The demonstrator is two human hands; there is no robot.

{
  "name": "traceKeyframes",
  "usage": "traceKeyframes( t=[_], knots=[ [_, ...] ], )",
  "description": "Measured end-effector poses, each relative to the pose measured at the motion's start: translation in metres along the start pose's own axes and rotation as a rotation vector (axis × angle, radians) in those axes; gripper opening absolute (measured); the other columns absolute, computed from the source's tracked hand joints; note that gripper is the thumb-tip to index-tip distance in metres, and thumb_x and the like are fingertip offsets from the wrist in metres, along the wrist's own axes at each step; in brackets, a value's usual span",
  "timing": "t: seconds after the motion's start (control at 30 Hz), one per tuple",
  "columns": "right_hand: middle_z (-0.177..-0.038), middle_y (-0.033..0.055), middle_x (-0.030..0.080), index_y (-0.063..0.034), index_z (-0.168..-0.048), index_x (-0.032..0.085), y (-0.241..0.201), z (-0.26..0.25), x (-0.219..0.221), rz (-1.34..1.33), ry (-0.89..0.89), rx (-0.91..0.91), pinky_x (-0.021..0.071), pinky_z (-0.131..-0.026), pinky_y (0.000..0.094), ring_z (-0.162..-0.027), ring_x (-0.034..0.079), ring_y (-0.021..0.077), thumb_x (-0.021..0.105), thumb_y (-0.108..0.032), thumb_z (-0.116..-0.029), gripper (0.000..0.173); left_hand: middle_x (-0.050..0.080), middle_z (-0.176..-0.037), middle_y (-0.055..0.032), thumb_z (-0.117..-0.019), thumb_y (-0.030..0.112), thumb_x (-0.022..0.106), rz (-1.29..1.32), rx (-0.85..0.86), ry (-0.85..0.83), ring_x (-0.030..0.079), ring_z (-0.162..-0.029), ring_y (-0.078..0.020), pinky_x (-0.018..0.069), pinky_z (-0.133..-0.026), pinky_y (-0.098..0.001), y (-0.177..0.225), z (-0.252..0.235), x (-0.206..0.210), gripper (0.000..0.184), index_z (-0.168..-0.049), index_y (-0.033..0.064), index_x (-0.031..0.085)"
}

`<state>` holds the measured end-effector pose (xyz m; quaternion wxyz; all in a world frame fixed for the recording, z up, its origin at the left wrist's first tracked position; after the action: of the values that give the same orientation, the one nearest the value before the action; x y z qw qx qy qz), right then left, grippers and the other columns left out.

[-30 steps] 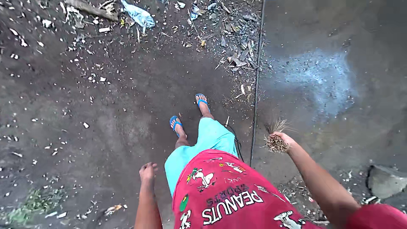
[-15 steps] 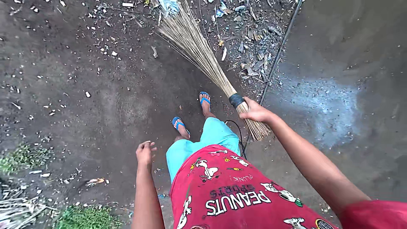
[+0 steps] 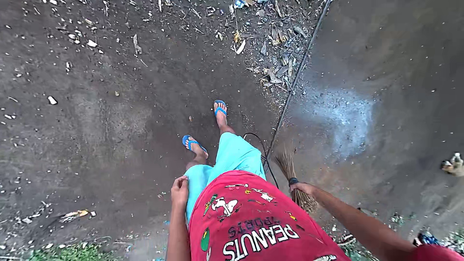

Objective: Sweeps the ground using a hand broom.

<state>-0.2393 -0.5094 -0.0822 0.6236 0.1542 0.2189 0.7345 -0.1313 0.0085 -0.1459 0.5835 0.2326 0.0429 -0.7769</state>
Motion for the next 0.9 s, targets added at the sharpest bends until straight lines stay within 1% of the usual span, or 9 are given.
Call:
traceKeyframes(
  t=[0.07,0.17,0.23,0.3,0.4,0.5,0.67,0.8,0.9],
  knots=[
    [-0.073,0.0038,0.063,-0.0084,-0.097,0.057,-0.029,-0.021,0.016,-0.183,-0.208,-0.039,0.0539,-0.056,0.0289,-0.061,0.062,0.0125,0.047,-0.013,-0.1011,0.012,0.065,-0.12,-0.0224,-0.1068,0.016,0.05,-0.009,0.006,0.02,0.063,-0.109,-0.0254,0.049,-0.099,-0.0431,-0.007,0.004,-0.005,0.032,-0.128,-0.0054,0.06],
    [-0.074,0.0053,0.066,-0.0079,-0.097,0.056,-0.101,-0.021,0.027,-0.327,-0.426,-0.196,0.0559,-0.057,0.0267,-0.062,0.066,0.0132,0.04,-0.013,-0.1029,0.017,0.065,-0.119,-0.02,-0.1079,0.017,0.044,0.077,-0.037,0.044,0.064,-0.095,-0.0204,0.052,-0.084,-0.0385,-0.01,0.003,-0.023,0.035,-0.13,-0.0059,0.057],
    [-0.077,0.003,0.064,-0.0085,-0.1,0.054,-0.177,0.015,0.029,-0.302,-0.462,-0.367,0.0561,-0.06,0.0244,-0.065,0.065,0.0108,0.037,-0.015,-0.1047,0.019,0.066,-0.119,-0.0183,-0.1087,0.02,0.042,0.1,-0.073,0.062,0.064,-0.092,-0.0192,0.052,-0.077,-0.0381,-0.005,-0.002,-0.032,0.037,-0.133,-0.0037,0.056],
    [-0.08,0.0009,0.065,-0.0101,-0.102,0.057,-0.237,0.056,0.021,-0.27,-0.435,-0.545,0.0556,-0.061,0.0225,-0.066,0.065,0.0081,0.038,-0.02,-0.1054,0.021,0.065,-0.118,-0.0152,-0.1093,0.021,0.041,0.077,-0.075,0.059,0.063,-0.089,-0.015,0.052,-0.074,-0.0336,0.005,-0.003,-0.037,0.036,-0.133,-0.0024,0.055],
    [-0.079,-0.0005,0.066,-0.0147,-0.101,0.061,-0.259,0.087,0.008,-0.225,-0.394,-0.654,0.0554,-0.057,0.023,-0.064,0.065,0.0071,0.053,-0.029,-0.097,0.017,0.065,-0.118,-0.0151,-0.1094,0.022,0.042,0.04,-0.04,0.027,0.064,-0.09,-0.0166,0.0518,-0.075,-0.0356,0.024,-0.015,-0.034,0.035,-0.132,-0.0008,0.057],
    [-0.08,0.0056,0.069,-0.0051,-0.104,0.059,-0.227,0.072,0.003,-0.1,-0.248,-0.642,0.0587,-0.063,0.0294,-0.067,0.068,0.0137,0.062,-0.013,-0.0926,0.014,0.066,-0.12,-0.0155,-0.1095,0.021,0.043,0.003,0.012,-0.009,0.065,-0.093,-0.018,0.0527,-0.076,-0.0376,0.054,-0.02,-0.023,0.034,-0.133,-0.0001,0.057],
    [-0.091,0.0107,0.068,-0.0025,-0.128,0.051,-0.09,0.061,0.01,0.042,-0.085,-0.514,0.0615,-0.068,0.0375,-0.071,0.07,0.0202,0.073,-0.003,-0.0812,0.052,0.065,-0.122,-0.0166,-0.1084,0.02,0.04,-0.09,0.083,-0.115,0.065,-0.099,-0.0212,0.0536,-0.08,-0.0409,0.084,-0.026,-0.004,0.037,-0.135,-0.0003,0.055],
    [-0.086,0.0088,0.07,-0.0046,-0.112,0.059,-0.011,0.055,0.035,-0.191,-0.175,-0.246,0.0606,-0.068,0.0364,-0.072,0.07,0.0193,0.07,-0.011,-0.0854,0.03,0.065,-0.12,-0.0166,-0.1085,0.018,0.04,-0.131,0.079,-0.152,0.064,-0.095,-0.0198,0.0525,-0.076,-0.0381,0.092,-0.033,0.004,0.035,-0.134,-0.0009,0.055],
    [-0.08,0.0057,0.067,-0.0076,-0.101,0.06,-0.005,0.017,0.051,-0.335,-0.261,-0.081,0.057,-0.064,0.0315,-0.069,0.067,0.0149,0.06,-0.017,-0.095,0.011,0.065,-0.12,-0.0168,-0.1092,0.018,0.04,-0.17,0.051,-0.167,0.064,-0.096,-0.021,0.0522,-0.078,-0.0404,0.095,-0.04,0.009,0.035,-0.134,-0.0002,0.056]
  ],
)
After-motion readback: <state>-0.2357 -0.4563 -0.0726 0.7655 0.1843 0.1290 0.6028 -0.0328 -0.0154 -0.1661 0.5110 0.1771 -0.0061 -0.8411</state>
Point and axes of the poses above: each hand's wrist, its own z-axis away from the middle knuckle, its own x-axis out of the palm, y = z × x, the point moved 6 cm from there along -z, towards the middle knuckle
